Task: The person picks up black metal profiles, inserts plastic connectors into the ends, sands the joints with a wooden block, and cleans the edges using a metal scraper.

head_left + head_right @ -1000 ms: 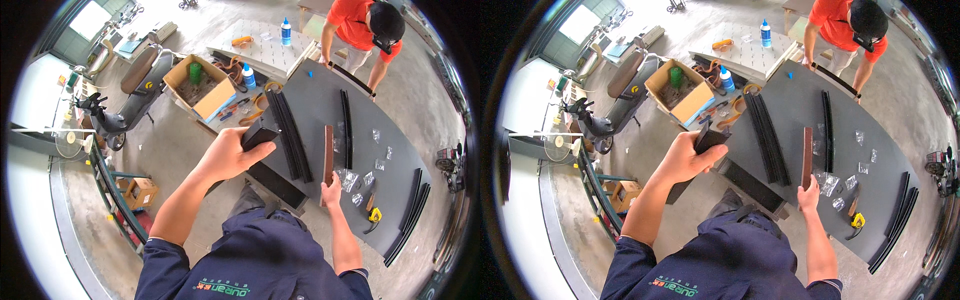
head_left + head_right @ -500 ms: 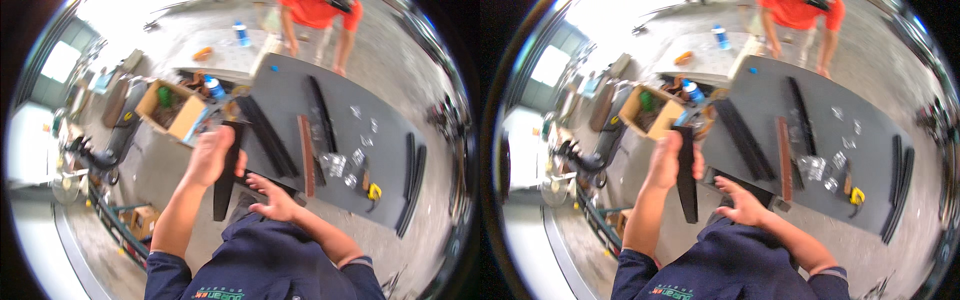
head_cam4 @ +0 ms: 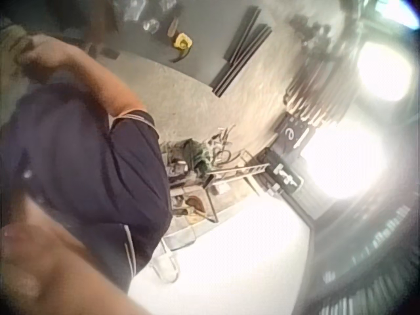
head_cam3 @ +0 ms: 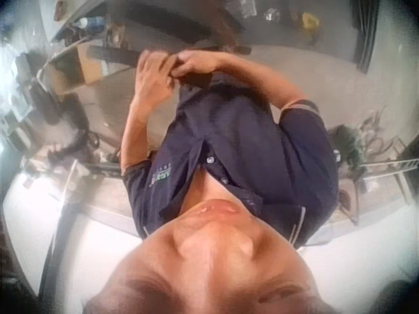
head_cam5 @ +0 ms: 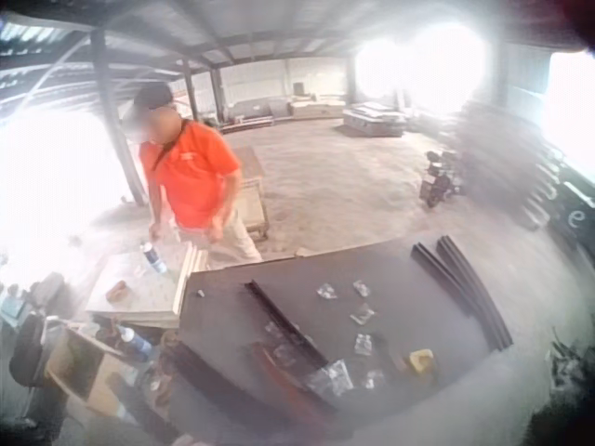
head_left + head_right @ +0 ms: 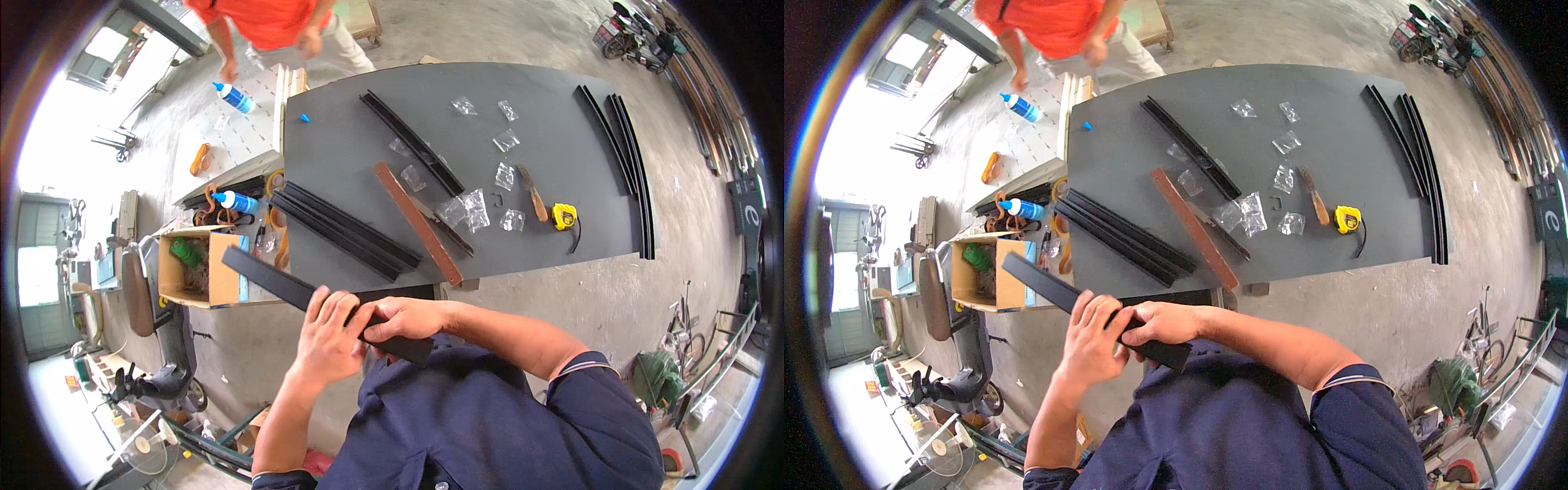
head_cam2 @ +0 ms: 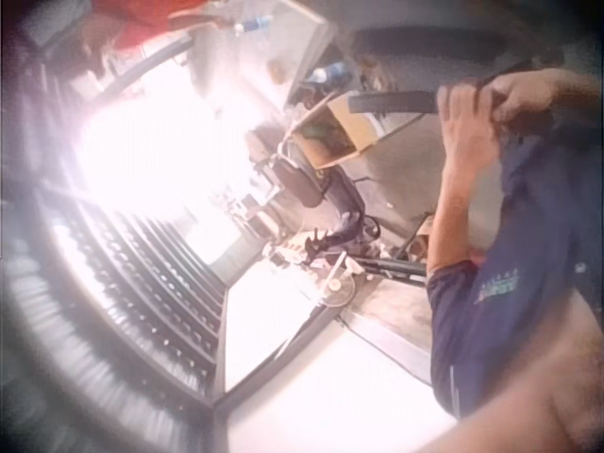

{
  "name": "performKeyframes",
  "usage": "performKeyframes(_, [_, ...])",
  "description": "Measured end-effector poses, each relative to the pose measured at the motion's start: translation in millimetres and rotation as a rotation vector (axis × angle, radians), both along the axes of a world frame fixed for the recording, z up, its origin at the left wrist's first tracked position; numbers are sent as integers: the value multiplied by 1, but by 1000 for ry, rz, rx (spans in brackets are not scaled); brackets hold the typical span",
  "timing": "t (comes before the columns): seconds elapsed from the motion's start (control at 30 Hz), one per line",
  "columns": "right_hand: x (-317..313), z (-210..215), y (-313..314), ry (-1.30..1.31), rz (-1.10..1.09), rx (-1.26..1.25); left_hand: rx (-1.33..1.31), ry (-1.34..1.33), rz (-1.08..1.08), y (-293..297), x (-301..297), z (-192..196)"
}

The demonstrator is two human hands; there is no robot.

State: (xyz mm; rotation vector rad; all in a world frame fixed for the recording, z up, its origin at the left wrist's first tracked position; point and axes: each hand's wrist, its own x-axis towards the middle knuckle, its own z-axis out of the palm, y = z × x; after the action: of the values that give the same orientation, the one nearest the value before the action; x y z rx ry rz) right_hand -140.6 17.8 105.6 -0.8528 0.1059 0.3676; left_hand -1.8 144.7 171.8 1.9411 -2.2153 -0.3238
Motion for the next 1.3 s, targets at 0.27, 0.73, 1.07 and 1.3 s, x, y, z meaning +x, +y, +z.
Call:
performKeyframes(0.27, [-103,-140,-158,604,-1091,-1472,205,893,570,31,6,-34])
performKeyframes(0.73, [-145,-187,-244,230,-191,-2087,-7,1347,827,36,-3,-18])
performKeyframes(1.07, [-74,-69,-166,181,-1027,-1271,27,917,776,15,-5,-13])
performKeyframes(1.3, [-16,101,-62,-292,-784,-725,-131,692,548,-2,-5,13])
